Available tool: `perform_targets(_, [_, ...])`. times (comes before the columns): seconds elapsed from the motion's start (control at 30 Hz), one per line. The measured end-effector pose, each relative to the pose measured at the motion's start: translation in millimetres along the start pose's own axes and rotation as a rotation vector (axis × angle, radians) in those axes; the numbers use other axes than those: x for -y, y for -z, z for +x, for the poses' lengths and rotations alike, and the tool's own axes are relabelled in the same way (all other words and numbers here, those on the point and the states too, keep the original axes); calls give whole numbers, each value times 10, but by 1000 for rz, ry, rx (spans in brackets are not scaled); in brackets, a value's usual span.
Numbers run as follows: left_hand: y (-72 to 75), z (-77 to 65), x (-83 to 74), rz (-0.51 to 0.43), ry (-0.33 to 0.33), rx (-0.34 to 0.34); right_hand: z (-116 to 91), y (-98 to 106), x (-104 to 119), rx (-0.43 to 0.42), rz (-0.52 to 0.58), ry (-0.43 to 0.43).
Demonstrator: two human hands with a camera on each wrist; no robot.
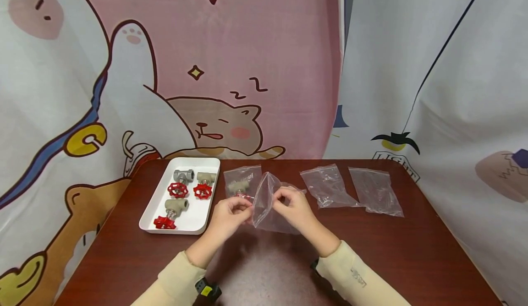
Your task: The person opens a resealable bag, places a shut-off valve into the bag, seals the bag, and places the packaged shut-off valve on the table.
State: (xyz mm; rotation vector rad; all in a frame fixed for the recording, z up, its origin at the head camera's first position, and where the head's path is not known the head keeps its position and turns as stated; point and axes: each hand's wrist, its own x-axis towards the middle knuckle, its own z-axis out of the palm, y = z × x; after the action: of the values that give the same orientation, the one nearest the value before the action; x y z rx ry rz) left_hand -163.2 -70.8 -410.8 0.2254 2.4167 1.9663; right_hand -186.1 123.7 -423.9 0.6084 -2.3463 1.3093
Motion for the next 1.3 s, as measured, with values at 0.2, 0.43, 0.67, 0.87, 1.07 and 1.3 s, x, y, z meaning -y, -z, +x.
perform_targets(0.2, [6, 33, 189, 47, -80, 17, -12, 27, 24, -2, -2, 38])
perform_targets(0.43, [-20, 37, 209, 238, -135, 40, -106, -11, -15, 119, -4, 113])
perform_targets(0.67, [-18, 59, 274, 57, -42, 32, -306, -25, -68, 272, -245, 139])
perform_targets(0.87, [-40, 37, 264, -96, 63, 16, -457, -57, -138, 312, -523, 185])
perform_targets(1.07, [-23, 24, 275, -75, 71, 37, -473, -11, -182, 191, -599, 248])
perform_targets(1.3, [56, 17, 321, 448, -313, 78, -430, 82, -183, 96, -542, 305])
